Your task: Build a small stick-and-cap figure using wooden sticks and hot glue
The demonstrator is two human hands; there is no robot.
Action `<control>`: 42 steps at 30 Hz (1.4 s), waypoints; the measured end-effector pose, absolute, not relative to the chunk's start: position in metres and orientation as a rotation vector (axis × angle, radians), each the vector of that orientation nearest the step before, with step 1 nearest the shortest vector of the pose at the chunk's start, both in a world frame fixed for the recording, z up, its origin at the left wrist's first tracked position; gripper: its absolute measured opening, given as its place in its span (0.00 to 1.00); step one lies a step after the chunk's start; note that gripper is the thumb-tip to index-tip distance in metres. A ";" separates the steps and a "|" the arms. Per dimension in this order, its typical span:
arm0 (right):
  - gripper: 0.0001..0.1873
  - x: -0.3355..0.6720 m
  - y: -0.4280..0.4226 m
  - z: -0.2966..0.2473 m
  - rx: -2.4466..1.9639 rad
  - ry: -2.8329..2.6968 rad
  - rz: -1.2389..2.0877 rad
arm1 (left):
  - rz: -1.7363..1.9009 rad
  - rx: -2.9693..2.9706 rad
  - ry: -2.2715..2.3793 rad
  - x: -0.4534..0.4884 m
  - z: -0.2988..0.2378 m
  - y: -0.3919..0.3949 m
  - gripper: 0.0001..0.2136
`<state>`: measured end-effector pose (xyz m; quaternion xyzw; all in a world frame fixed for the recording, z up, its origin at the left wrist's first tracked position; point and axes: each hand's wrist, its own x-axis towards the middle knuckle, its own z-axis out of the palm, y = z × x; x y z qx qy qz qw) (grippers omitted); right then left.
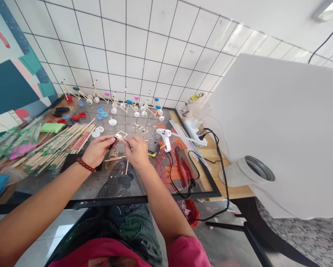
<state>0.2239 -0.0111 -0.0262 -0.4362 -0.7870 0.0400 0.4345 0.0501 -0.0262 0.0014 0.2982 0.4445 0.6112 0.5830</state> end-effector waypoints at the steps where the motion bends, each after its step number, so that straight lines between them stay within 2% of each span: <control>1: 0.10 0.224 -0.011 -0.026 -1.087 -1.957 0.099 | 1.428 0.701 1.036 0.050 0.001 -0.026 0.07; 12: 0.10 0.224 -0.009 -0.029 -1.068 -1.938 0.096 | 1.433 0.704 1.032 0.051 0.002 -0.026 0.05; 20: 0.09 0.224 -0.012 -0.025 -1.061 -1.935 0.064 | 1.384 0.667 1.019 0.051 0.005 -0.028 0.11; 28: 0.09 0.224 -0.014 -0.023 -1.064 -1.946 0.034 | 1.404 0.718 0.972 0.048 0.007 -0.027 0.11; 32: 0.10 0.225 -0.017 -0.022 -1.030 -1.986 -0.038 | 1.464 0.754 1.004 0.042 0.005 -0.025 0.07; 36: 0.11 0.225 -0.018 -0.023 -1.040 -2.056 -0.074 | 1.452 0.765 1.054 0.040 0.003 -0.023 0.12; 42: 0.10 0.224 -0.018 -0.023 -1.046 -2.085 -0.088 | 1.441 0.770 1.107 0.042 0.002 -0.024 0.12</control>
